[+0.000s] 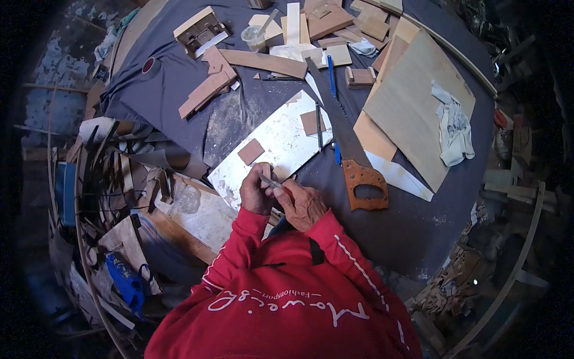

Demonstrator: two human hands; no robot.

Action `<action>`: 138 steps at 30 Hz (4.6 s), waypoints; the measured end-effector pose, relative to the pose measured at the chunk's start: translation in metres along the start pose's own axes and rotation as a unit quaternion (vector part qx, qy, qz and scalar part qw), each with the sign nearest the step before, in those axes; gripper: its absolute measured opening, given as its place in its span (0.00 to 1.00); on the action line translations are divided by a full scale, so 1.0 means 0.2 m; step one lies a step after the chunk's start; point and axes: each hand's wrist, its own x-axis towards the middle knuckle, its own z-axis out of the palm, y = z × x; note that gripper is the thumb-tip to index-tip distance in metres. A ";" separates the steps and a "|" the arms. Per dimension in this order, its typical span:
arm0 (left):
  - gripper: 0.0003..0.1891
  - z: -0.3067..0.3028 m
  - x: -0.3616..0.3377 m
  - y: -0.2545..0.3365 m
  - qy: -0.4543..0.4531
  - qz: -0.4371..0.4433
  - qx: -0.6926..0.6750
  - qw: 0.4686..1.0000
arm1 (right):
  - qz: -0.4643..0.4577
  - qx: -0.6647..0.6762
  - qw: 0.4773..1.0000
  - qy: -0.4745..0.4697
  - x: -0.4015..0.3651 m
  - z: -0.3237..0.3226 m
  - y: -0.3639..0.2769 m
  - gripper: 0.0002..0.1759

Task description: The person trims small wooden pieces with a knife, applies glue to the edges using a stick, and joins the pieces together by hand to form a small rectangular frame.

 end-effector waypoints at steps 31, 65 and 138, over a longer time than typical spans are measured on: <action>0.11 0.09 -0.14 0.14 0.055 -0.082 -0.084 0.992 | -0.120 -0.138 0.983 -0.016 0.10 -0.11 -0.12 0.19; 0.07 0.06 -0.09 0.13 0.037 0.204 0.204 0.957 | 0.067 0.193 0.977 0.058 0.11 0.06 -0.06 0.14; 0.14 -0.05 -0.09 0.24 -0.076 -0.025 0.011 0.997 | -0.032 -0.149 0.988 0.013 0.13 -0.04 -0.02 0.26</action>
